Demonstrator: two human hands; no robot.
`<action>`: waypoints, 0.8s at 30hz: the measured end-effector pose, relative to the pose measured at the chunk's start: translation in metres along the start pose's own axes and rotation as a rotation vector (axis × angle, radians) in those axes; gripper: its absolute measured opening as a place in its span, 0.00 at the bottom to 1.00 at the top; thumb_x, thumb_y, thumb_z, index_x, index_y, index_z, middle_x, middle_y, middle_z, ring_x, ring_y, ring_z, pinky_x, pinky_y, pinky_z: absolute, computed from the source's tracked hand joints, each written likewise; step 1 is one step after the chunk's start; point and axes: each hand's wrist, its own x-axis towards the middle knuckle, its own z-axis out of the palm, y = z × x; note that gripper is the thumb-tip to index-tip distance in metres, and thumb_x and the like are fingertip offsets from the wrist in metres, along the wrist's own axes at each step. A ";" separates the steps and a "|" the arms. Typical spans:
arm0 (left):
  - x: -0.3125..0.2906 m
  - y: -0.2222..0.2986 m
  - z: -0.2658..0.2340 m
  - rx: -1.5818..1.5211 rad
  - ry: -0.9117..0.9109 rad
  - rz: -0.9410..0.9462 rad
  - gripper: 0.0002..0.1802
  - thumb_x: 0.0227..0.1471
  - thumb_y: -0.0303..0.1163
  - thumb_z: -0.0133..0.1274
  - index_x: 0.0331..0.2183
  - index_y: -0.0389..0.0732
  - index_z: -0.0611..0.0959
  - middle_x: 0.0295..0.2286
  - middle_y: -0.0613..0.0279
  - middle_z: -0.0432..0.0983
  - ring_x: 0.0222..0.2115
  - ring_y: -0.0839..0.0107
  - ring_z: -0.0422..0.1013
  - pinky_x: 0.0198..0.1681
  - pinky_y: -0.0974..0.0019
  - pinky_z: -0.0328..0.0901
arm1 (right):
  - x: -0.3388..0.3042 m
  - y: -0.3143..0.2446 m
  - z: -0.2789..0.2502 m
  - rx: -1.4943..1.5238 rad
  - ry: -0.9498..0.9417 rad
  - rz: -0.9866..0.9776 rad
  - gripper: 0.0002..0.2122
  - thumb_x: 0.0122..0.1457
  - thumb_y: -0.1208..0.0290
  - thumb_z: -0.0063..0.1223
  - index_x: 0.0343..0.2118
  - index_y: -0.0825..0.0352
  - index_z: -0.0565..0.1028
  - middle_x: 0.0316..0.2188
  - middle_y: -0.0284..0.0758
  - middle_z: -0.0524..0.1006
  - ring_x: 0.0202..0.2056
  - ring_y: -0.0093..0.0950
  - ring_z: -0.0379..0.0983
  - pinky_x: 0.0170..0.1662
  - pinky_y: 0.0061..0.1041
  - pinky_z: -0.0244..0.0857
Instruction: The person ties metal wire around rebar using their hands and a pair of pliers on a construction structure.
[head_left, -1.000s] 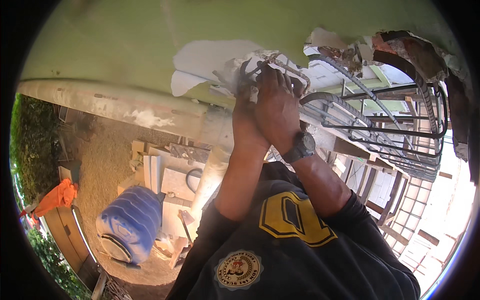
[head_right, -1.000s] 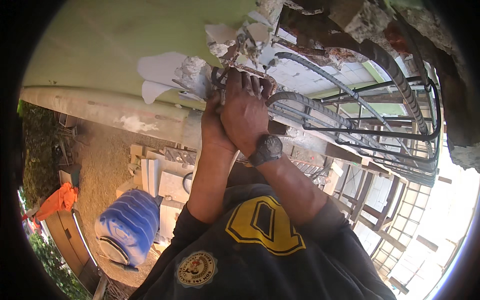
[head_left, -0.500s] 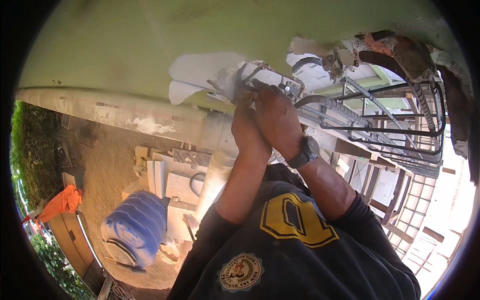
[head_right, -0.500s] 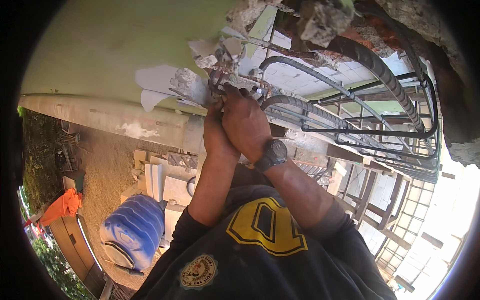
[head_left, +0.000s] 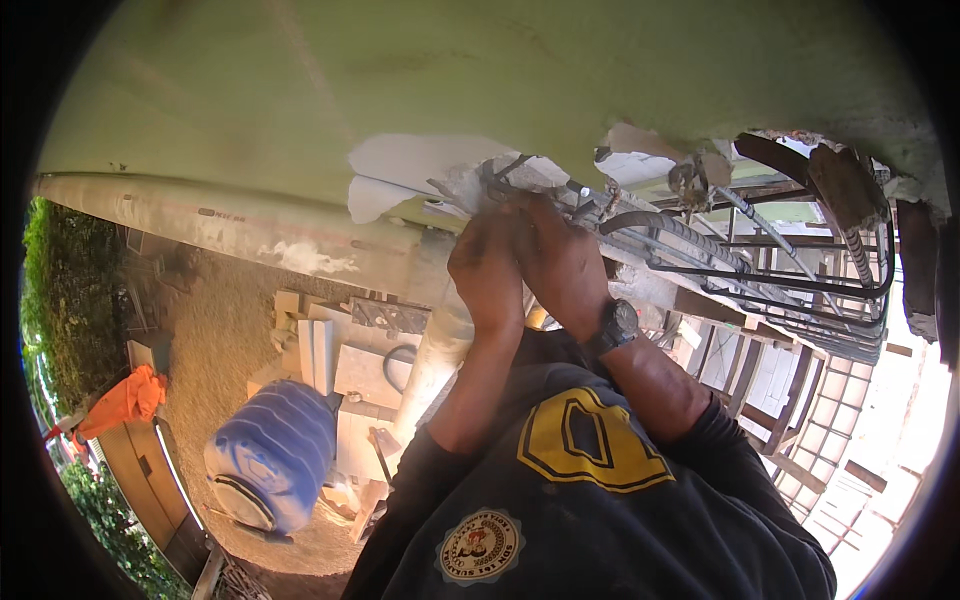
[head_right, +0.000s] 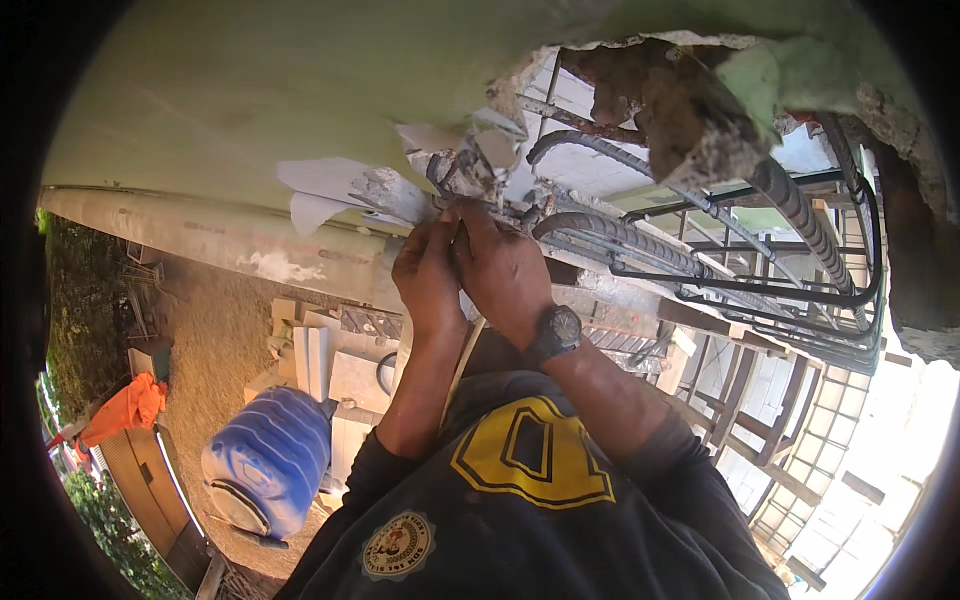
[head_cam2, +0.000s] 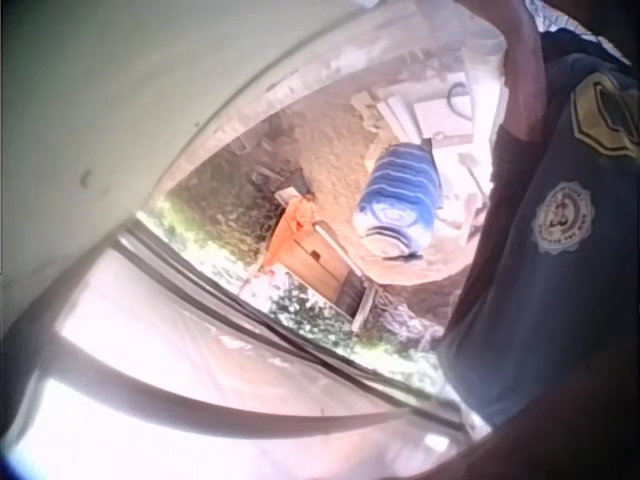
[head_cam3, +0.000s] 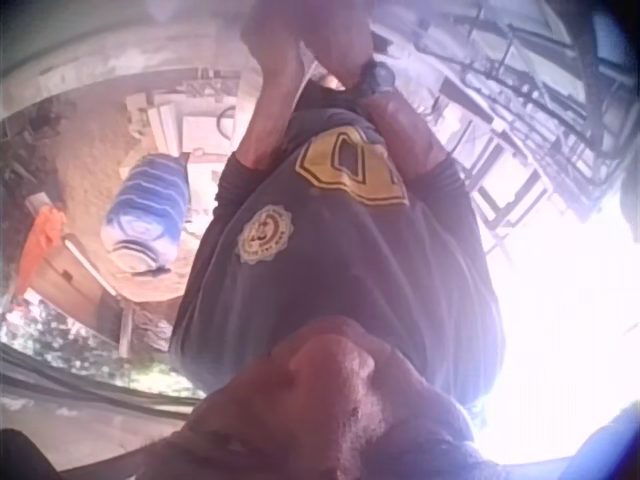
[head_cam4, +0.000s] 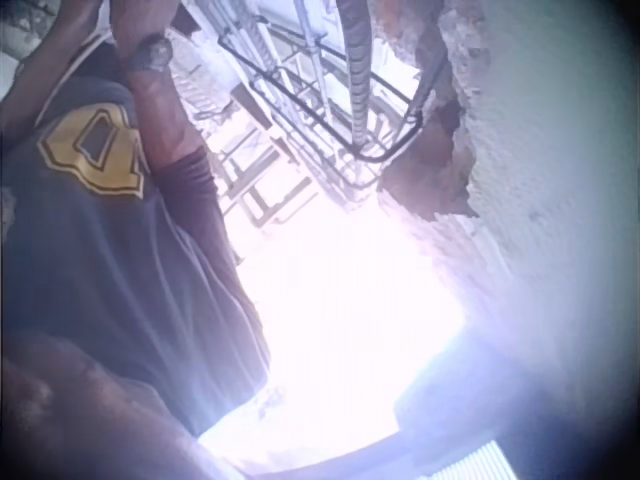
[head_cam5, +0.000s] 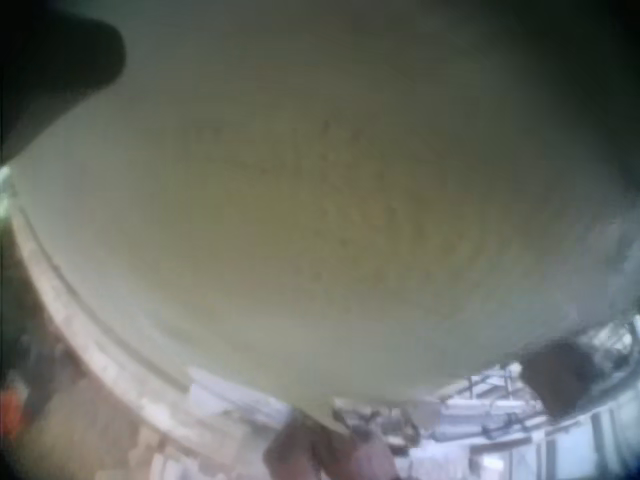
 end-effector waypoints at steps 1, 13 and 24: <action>-0.001 0.002 -0.001 0.012 -0.028 0.031 0.10 0.57 0.31 0.55 0.35 0.33 0.85 0.26 0.69 0.77 0.28 0.81 0.69 0.31 0.73 0.63 | 0.001 0.000 0.001 -0.028 0.004 -0.026 0.09 0.58 0.75 0.53 0.42 0.67 0.76 0.33 0.49 0.79 0.31 0.48 0.78 0.30 0.37 0.72; -0.007 0.003 -0.022 0.636 -0.134 0.490 0.20 0.63 0.36 0.41 0.46 0.32 0.80 0.31 0.58 0.79 0.29 0.70 0.72 0.34 0.64 0.67 | 0.013 0.008 0.003 -0.145 0.006 -0.155 0.05 0.60 0.71 0.52 0.37 0.63 0.75 0.20 0.46 0.77 0.25 0.47 0.77 0.27 0.43 0.70; -0.025 -0.001 -0.011 -0.192 -0.190 -0.276 0.23 0.65 0.39 0.39 0.54 0.33 0.69 0.46 0.56 0.71 0.38 0.75 0.70 0.41 0.70 0.65 | 0.021 -0.005 0.001 -0.292 -0.061 -0.009 0.08 0.56 0.66 0.55 0.34 0.64 0.72 0.21 0.45 0.77 0.26 0.47 0.77 0.29 0.43 0.70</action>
